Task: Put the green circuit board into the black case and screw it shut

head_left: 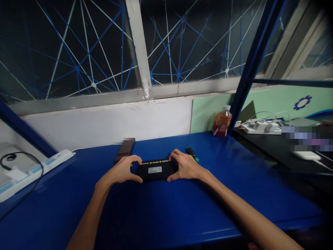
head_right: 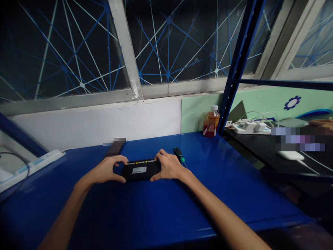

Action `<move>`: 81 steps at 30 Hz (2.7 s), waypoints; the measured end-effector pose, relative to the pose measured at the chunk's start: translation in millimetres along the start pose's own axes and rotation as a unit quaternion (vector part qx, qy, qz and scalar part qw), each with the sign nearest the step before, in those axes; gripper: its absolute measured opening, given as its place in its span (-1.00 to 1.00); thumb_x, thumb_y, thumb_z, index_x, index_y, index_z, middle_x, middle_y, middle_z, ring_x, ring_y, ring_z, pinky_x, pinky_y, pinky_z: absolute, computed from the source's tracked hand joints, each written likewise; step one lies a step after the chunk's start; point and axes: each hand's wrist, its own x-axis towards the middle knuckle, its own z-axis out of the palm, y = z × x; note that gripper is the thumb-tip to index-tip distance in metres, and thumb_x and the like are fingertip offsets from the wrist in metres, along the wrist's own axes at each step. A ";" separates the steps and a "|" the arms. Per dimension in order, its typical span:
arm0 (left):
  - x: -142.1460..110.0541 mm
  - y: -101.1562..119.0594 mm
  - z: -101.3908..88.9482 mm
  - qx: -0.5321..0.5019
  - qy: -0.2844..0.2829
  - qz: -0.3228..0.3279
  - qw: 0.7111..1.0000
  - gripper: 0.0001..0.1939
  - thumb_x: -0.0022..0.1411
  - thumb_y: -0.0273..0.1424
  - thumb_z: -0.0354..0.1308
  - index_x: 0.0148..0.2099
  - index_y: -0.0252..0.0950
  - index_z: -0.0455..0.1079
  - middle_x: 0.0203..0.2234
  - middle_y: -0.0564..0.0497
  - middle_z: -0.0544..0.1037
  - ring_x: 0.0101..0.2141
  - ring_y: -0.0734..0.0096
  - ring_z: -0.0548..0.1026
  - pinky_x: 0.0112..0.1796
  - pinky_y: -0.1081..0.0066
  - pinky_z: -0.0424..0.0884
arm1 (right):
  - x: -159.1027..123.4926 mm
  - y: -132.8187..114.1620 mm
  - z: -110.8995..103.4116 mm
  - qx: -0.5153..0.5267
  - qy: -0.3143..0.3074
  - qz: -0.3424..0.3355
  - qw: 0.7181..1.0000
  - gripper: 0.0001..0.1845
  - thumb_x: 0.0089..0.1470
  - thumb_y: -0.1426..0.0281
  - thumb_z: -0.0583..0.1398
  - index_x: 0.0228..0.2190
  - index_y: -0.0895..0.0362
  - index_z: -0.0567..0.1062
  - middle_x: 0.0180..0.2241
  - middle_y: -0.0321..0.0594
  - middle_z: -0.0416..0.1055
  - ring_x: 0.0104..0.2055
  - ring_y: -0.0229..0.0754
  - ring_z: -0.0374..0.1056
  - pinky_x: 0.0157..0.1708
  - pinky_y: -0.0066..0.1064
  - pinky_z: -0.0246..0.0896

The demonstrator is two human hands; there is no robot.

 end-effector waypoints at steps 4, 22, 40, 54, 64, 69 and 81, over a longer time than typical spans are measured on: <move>0.5 -0.2 -0.1 0.002 0.006 0.000 1.000 -0.47 -0.25 -0.14 0.41 -0.21 -0.20 0.38 -0.05 -0.01 0.44 -0.09 0.19 0.41 -0.10 0.25 0.36 | 0.4 -0.5 -0.1 0.009 -0.002 0.006 1.000 -0.22 -0.37 -0.14 0.35 -0.21 0.10 0.35 -0.17 -0.22 0.30 -0.36 -0.17 0.30 -0.43 -0.38 0.05; 0.0 0.2 0.7 0.002 -0.002 -0.036 0.999 -0.40 -0.23 -0.12 0.36 -0.12 -0.19 0.32 -0.04 -0.05 0.42 -0.13 0.06 0.43 -0.22 0.24 0.37 | -0.6 -2.2 -3.4 0.036 0.009 0.024 0.999 -0.23 -0.39 -0.05 0.39 -0.19 0.10 0.34 -0.18 -0.22 0.30 -0.36 -0.19 0.28 -0.43 -0.39 0.04; 1.4 0.5 -0.4 0.019 -0.008 -0.018 1.000 -0.41 -0.19 -0.07 0.36 -0.10 -0.20 0.43 0.01 -0.07 0.46 -0.08 0.11 0.44 -0.09 0.20 0.38 | -1.3 -1.4 -5.4 0.023 -0.008 0.019 1.000 -0.23 -0.34 -0.10 0.36 -0.16 0.13 0.43 -0.13 -0.11 0.34 -0.27 -0.05 0.36 -0.35 -0.29 0.19; -0.4 -0.4 2.5 0.057 -0.003 -0.009 0.998 -0.33 -0.16 -0.03 0.34 0.03 -0.16 0.45 0.08 -0.08 0.42 0.04 -0.07 0.36 0.02 0.07 0.26 | -1.8 -1.3 -3.0 -0.004 -0.005 0.007 1.000 -0.21 -0.27 -0.11 0.33 -0.08 0.13 0.44 -0.09 -0.08 0.35 -0.25 -0.03 0.39 -0.32 -0.27 0.25; 5.9 16.3 15.4 0.063 -0.027 0.021 0.997 -0.31 -0.12 -0.02 0.31 0.09 -0.09 0.41 0.04 -0.06 0.40 -0.01 -0.02 0.36 0.00 0.12 0.24 | -3.8 -5.0 -5.9 -0.030 -0.007 -0.004 1.000 -0.25 -0.21 -0.04 0.33 -0.05 0.13 0.44 -0.09 -0.08 0.36 -0.20 0.00 0.38 -0.31 -0.27 0.23; 5.7 12.3 14.9 0.054 -0.030 0.020 0.998 -0.29 -0.10 -0.01 0.30 0.12 -0.09 0.38 0.04 -0.07 0.39 -0.02 -0.01 0.36 -0.01 0.13 0.24 | -3.3 -4.7 -5.2 -0.017 -0.001 -0.007 1.000 -0.27 -0.23 0.00 0.35 -0.06 0.14 0.43 -0.10 -0.09 0.36 -0.20 -0.03 0.37 -0.31 -0.29 0.22; 2.3 19.1 12.7 0.049 -0.049 0.014 0.998 -0.27 -0.07 -0.04 0.30 0.17 -0.09 0.33 0.04 -0.06 0.38 -0.03 0.02 0.37 -0.03 0.19 0.24 | -3.5 -3.6 -6.4 0.014 -0.007 -0.004 1.000 -0.27 -0.26 -0.01 0.37 -0.10 0.16 0.43 -0.12 -0.11 0.34 -0.22 -0.05 0.36 -0.32 -0.29 0.22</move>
